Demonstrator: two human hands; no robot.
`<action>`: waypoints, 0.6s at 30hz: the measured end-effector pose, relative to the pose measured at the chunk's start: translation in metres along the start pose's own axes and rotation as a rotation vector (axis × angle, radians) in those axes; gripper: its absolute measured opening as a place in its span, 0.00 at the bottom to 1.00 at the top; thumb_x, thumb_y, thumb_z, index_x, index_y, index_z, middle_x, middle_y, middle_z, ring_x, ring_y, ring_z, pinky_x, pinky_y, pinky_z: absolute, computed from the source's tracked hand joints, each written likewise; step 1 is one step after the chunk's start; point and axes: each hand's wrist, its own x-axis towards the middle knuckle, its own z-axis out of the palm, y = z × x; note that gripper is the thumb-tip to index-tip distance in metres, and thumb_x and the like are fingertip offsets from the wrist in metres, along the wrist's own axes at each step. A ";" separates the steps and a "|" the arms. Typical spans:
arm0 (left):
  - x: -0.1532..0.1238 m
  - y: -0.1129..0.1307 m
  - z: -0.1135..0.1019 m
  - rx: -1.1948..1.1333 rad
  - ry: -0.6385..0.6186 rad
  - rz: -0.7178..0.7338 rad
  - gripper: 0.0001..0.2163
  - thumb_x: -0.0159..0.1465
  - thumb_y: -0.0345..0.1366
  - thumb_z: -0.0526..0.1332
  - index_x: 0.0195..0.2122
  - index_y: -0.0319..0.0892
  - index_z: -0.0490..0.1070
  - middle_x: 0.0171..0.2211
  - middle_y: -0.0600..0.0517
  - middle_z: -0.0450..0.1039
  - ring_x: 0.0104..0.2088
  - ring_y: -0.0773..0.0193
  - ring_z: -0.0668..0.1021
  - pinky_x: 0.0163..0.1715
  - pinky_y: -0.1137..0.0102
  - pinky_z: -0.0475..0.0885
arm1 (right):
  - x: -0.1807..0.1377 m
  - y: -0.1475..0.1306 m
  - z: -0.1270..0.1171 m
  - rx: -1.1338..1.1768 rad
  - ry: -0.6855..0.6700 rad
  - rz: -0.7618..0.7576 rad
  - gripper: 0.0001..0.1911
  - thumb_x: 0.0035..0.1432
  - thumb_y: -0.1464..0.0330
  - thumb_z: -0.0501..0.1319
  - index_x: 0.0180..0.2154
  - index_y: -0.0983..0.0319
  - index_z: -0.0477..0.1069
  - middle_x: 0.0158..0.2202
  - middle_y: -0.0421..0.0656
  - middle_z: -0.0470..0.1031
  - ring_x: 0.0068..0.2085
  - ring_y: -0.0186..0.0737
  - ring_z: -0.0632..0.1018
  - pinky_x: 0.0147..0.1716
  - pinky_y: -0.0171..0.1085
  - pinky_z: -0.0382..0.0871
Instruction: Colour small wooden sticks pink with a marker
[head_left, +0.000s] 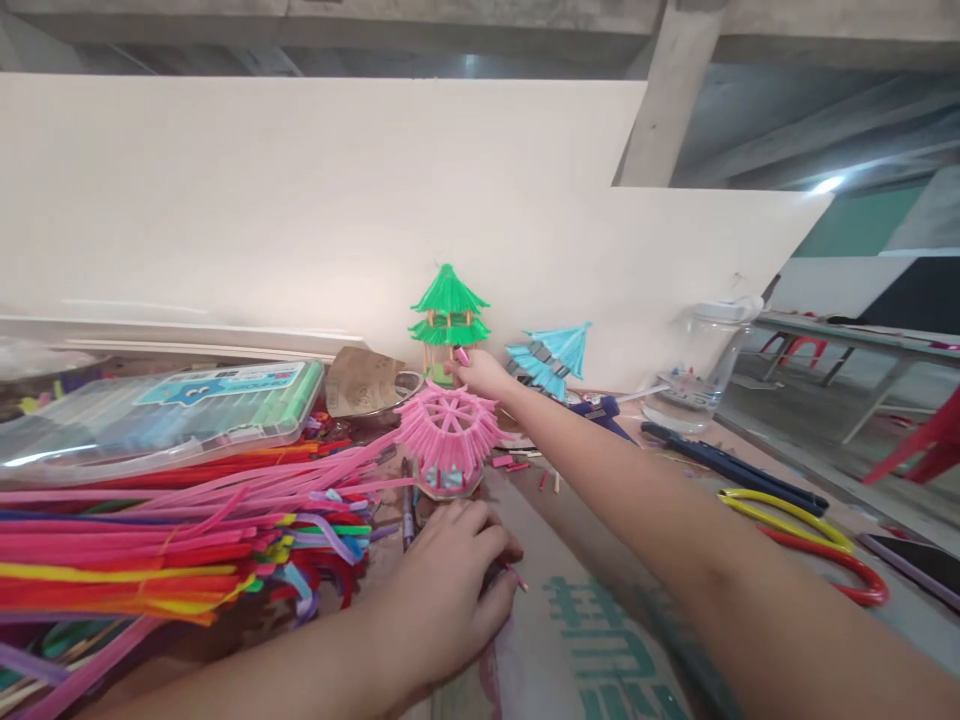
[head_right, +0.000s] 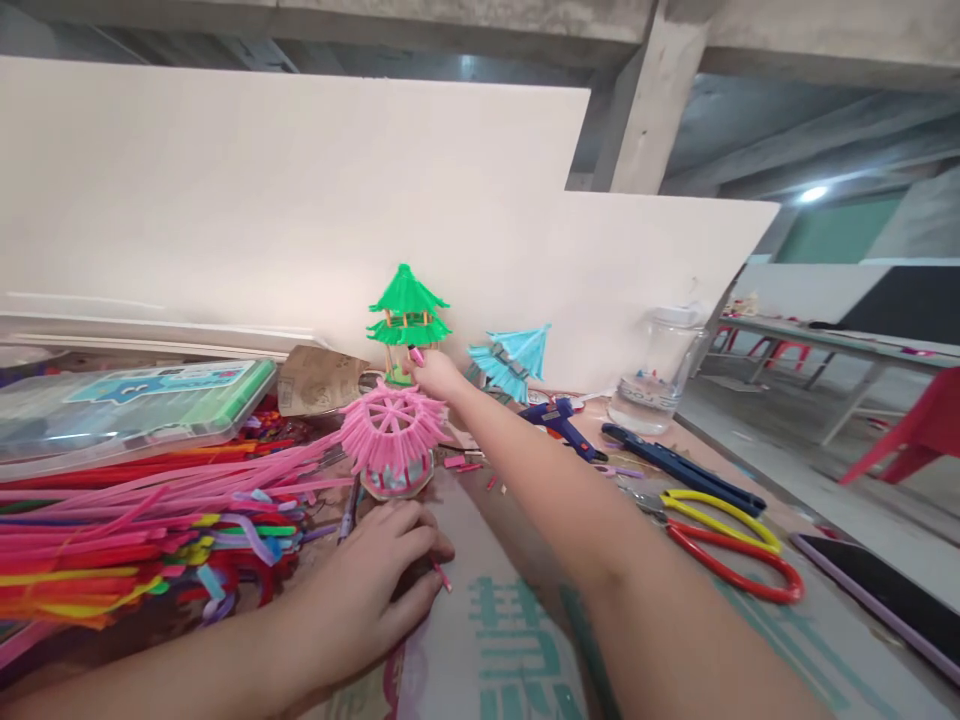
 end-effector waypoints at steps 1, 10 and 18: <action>0.000 0.000 0.000 0.005 0.004 0.003 0.08 0.62 0.28 0.59 0.42 0.43 0.72 0.42 0.48 0.70 0.46 0.54 0.72 0.48 0.57 0.69 | -0.001 -0.005 -0.005 0.029 0.014 0.003 0.15 0.64 0.64 0.59 0.50 0.64 0.69 0.48 0.47 0.73 0.44 0.42 0.77 0.42 0.45 0.74; 0.000 -0.003 0.000 -0.002 0.028 0.040 0.08 0.63 0.29 0.58 0.42 0.43 0.72 0.42 0.48 0.69 0.46 0.55 0.72 0.48 0.58 0.69 | -0.055 -0.039 -0.061 0.345 0.203 -0.159 0.12 0.65 0.63 0.53 0.30 0.60 0.61 0.15 0.30 0.60 0.14 0.27 0.58 0.14 0.28 0.53; 0.002 -0.005 -0.001 -0.012 0.038 0.094 0.06 0.64 0.30 0.57 0.41 0.43 0.71 0.42 0.48 0.69 0.46 0.54 0.72 0.48 0.56 0.68 | -0.180 -0.077 -0.127 0.529 0.690 -0.644 0.11 0.60 0.63 0.62 0.27 0.58 0.64 0.15 0.32 0.61 0.13 0.27 0.57 0.12 0.32 0.48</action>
